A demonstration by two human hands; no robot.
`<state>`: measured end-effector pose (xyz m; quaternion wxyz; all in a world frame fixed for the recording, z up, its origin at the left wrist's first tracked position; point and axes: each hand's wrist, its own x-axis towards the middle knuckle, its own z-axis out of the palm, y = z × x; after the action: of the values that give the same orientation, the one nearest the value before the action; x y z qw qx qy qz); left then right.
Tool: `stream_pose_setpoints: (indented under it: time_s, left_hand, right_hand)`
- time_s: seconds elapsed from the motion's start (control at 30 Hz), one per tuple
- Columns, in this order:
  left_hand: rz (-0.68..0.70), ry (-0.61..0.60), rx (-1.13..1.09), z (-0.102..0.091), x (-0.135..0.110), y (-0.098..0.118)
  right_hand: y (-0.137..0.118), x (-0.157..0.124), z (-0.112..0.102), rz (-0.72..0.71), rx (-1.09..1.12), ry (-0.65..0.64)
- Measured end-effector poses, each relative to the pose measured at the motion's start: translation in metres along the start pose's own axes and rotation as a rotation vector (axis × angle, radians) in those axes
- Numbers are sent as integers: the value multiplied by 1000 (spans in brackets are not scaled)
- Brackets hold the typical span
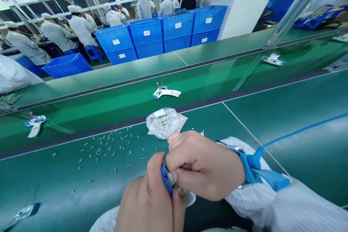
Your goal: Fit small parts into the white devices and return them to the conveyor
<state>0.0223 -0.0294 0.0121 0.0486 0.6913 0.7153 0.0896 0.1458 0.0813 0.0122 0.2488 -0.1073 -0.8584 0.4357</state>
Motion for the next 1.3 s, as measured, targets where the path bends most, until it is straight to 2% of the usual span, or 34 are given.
stream_pose_setpoints:
  time_s: [0.13,0.27,0.33,0.4,0.47,0.5,0.57,0.63,0.7,0.83,0.93,1.07,1.17,1.3]
  left_hand:
    - [-74,-7,16,-1,7,7]
    - [-91,-63,-157,-5,19,7]
    - [-113,-34,-235,-6,23,4]
    - [-136,23,-287,-7,26,-2]
    - [-151,39,-312,-7,28,-8]
    - [-150,22,-312,-6,29,-11]
    - [-107,-59,-289,-6,31,-16]
    - [-28,-179,-256,-7,34,-19]
    - [31,-294,-244,-7,36,-19]
    - [41,-390,-247,-6,39,-18]
    - [51,-383,-225,-6,40,-21]
    - [71,-390,-268,-6,44,-28]
    - [-17,-290,-349,-6,49,-34]
    - [-233,31,-513,-2,60,-38]
  right_hand:
    - [4,2,-4,56,28,-1]
    - [9,3,-17,144,66,-90]
    - [16,2,-29,231,27,-71]
    - [31,1,-45,423,-96,118]
    - [54,1,-67,666,-287,446]
    - [69,3,-79,743,-371,577]
    - [101,8,-104,823,-478,712]
    - [134,16,-123,912,-556,775]
    - [163,25,-132,977,-602,750]
    - [203,39,-124,1031,-637,536]
    - [216,45,-114,1078,-665,393]
    - [214,50,-113,1100,-705,273]
    - [199,49,-113,1046,-736,224]
    - [155,35,-102,810,-791,195]
